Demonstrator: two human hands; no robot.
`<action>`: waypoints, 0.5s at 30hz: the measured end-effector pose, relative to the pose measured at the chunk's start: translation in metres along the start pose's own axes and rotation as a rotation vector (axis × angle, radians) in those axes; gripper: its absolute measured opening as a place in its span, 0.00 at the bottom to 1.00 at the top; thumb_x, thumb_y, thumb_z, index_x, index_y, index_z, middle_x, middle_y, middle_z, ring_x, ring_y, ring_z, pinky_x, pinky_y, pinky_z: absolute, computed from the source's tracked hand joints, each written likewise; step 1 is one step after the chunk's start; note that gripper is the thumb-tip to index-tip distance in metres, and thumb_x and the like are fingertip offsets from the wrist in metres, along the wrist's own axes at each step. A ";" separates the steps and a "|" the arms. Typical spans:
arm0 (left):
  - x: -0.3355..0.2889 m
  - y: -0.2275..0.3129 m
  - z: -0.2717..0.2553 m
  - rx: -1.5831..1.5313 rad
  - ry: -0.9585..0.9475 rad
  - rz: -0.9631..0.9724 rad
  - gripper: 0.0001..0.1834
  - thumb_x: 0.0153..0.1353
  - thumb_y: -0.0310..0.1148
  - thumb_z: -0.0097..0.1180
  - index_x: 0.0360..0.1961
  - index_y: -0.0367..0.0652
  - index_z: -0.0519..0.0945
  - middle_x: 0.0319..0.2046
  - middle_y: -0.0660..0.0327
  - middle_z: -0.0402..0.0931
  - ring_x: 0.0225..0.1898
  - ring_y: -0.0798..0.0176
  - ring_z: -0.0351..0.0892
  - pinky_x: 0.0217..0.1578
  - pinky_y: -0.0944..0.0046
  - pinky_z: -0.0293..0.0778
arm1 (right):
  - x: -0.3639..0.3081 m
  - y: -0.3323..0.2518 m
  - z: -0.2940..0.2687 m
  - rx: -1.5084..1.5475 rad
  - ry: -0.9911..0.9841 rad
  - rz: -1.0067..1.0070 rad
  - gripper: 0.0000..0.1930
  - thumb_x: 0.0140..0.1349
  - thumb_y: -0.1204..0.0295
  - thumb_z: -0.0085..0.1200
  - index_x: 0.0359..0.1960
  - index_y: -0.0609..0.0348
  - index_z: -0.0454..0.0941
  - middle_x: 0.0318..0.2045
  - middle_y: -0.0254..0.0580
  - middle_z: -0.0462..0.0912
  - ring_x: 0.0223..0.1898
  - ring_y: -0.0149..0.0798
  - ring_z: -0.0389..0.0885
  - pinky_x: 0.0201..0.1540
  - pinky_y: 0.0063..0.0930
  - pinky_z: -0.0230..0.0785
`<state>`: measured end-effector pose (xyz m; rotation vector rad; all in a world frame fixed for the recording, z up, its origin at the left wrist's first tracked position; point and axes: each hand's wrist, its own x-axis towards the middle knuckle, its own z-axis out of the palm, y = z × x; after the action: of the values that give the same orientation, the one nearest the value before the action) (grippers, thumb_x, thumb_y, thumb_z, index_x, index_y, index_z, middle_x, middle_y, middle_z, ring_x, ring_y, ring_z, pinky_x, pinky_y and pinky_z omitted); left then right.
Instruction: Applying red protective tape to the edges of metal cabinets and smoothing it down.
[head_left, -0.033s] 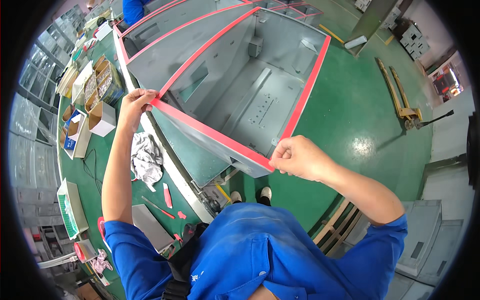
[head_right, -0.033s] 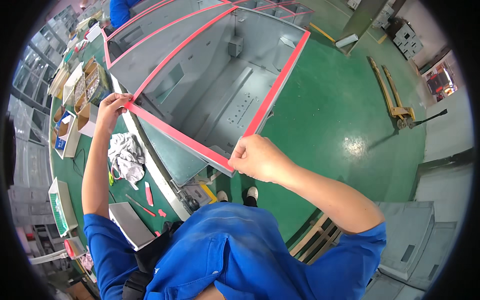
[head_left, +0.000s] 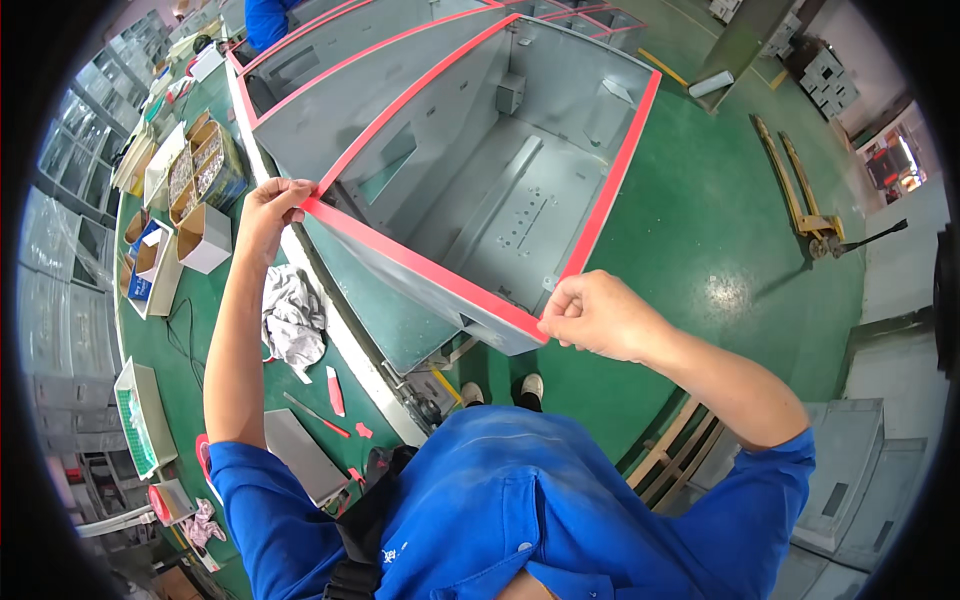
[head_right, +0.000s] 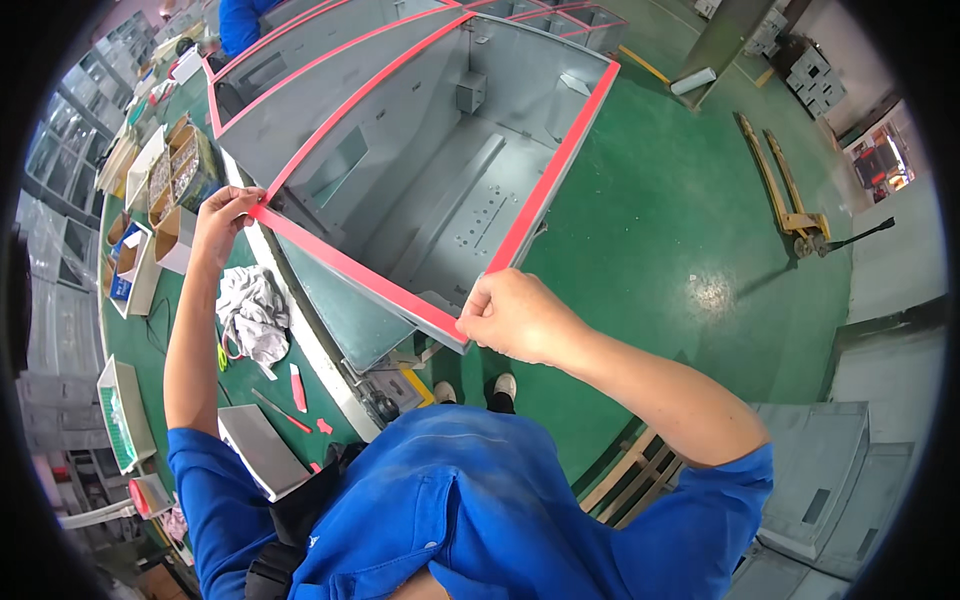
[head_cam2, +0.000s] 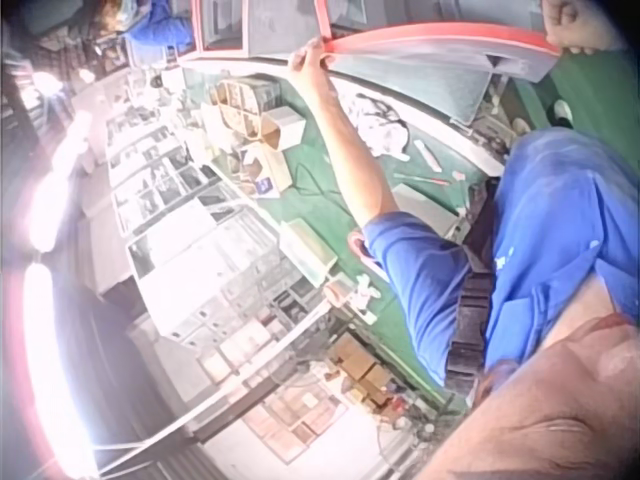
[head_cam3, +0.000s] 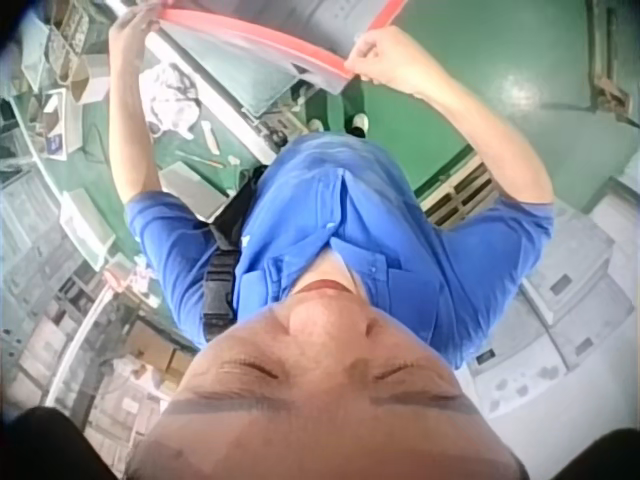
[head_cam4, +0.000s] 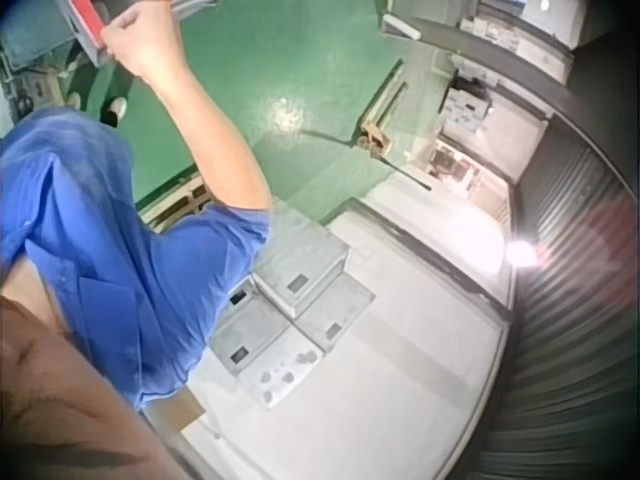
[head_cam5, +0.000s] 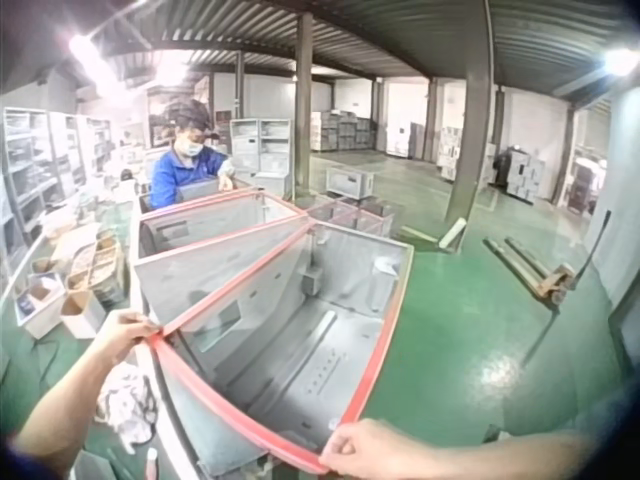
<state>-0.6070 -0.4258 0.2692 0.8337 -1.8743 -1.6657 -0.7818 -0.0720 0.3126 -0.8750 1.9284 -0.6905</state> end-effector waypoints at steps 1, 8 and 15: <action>0.000 0.000 0.000 -0.002 -0.002 0.000 0.02 0.50 0.26 0.53 0.25 0.38 0.75 0.34 0.57 0.77 0.30 0.72 0.72 0.28 0.74 0.66 | 0.000 0.000 0.000 0.000 0.000 -0.001 0.08 0.51 0.69 0.54 0.25 0.63 0.75 0.18 0.36 0.76 0.19 0.25 0.72 0.21 0.19 0.64; -0.001 -0.001 0.000 -0.030 -0.013 0.012 0.02 0.50 0.25 0.53 0.25 0.38 0.75 0.35 0.57 0.76 0.29 0.72 0.72 0.29 0.74 0.66 | 0.000 -0.001 0.000 -0.024 0.020 -0.010 0.08 0.48 0.70 0.53 0.23 0.64 0.75 0.19 0.40 0.77 0.21 0.30 0.75 0.24 0.24 0.68; -0.002 0.000 0.004 -0.072 0.024 0.017 0.02 0.49 0.24 0.54 0.23 0.37 0.74 0.33 0.56 0.77 0.24 0.74 0.70 0.26 0.77 0.67 | 0.000 -0.001 0.001 -0.034 0.041 -0.014 0.08 0.47 0.71 0.52 0.22 0.65 0.76 0.19 0.43 0.78 0.21 0.33 0.77 0.27 0.27 0.70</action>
<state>-0.6086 -0.4214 0.2690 0.8023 -1.7899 -1.6948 -0.7808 -0.0727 0.3130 -0.9019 1.9773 -0.6904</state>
